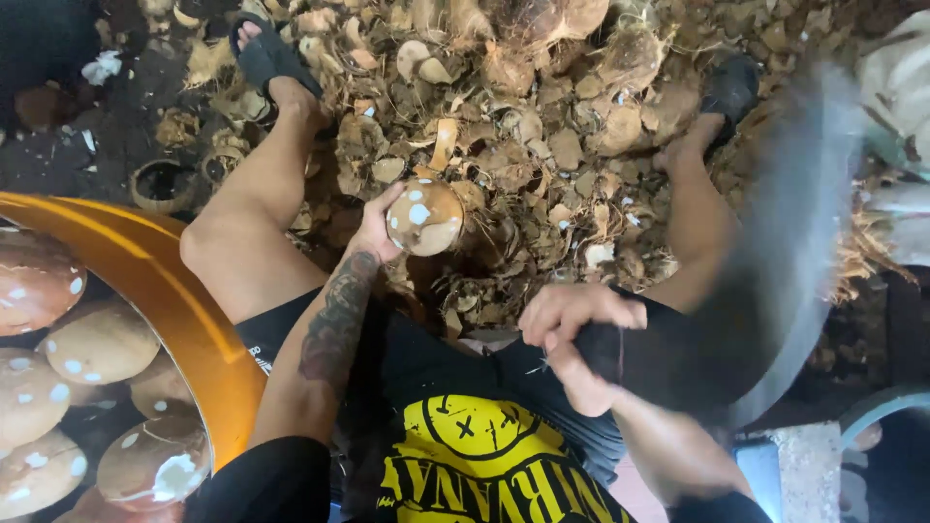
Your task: A person sits on the ground and uses a knife to scrape and clean the outer shells of coconuts, occasionally pouring liquid into a bucket.
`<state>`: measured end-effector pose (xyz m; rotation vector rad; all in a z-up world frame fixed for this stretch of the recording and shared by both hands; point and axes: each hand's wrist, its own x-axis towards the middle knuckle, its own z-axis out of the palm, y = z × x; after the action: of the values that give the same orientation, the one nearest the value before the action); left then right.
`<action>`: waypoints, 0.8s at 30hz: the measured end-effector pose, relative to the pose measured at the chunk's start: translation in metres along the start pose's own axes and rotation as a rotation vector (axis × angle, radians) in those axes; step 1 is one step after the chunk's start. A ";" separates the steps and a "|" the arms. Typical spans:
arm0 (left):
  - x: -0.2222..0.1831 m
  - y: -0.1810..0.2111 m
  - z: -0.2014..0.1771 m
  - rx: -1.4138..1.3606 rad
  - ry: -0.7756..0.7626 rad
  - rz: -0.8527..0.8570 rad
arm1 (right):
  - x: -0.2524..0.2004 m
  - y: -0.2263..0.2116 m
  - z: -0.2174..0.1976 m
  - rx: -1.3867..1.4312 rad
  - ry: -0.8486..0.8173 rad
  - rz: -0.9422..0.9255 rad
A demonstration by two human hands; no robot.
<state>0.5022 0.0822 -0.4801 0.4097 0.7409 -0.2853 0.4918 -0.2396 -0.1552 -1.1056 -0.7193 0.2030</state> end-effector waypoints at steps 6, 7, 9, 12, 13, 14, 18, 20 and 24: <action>-0.032 0.003 0.041 0.148 0.093 0.071 | -0.059 0.105 -0.029 -1.049 -0.256 0.796; -0.046 -0.003 0.057 0.209 0.127 0.024 | -0.067 0.113 -0.034 -0.683 -0.114 1.038; -0.059 0.006 0.067 0.282 0.168 -0.018 | -0.065 0.123 -0.027 -0.284 0.031 1.239; -0.050 0.002 0.039 1.087 -0.620 1.007 | -0.062 0.112 -0.002 -0.210 0.116 1.255; -0.036 -0.003 0.030 0.593 -0.244 0.571 | -0.062 0.112 0.010 -0.069 0.193 1.205; -0.015 -0.003 0.029 0.090 0.112 0.153 | -0.053 0.114 0.015 0.057 0.252 1.134; -0.034 0.002 0.048 0.098 0.077 0.150 | -0.009 0.043 0.053 0.152 0.246 1.121; -0.089 0.021 0.119 0.107 -0.063 0.130 | 0.007 0.004 0.058 0.323 0.165 1.027; -0.052 0.005 0.062 0.110 -0.218 0.322 | -0.003 -0.040 0.044 0.361 -0.215 0.610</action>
<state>0.5038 0.0644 -0.4010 0.5845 0.4383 -0.0650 0.4542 -0.2265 -0.1106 -0.9344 -0.4876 0.9466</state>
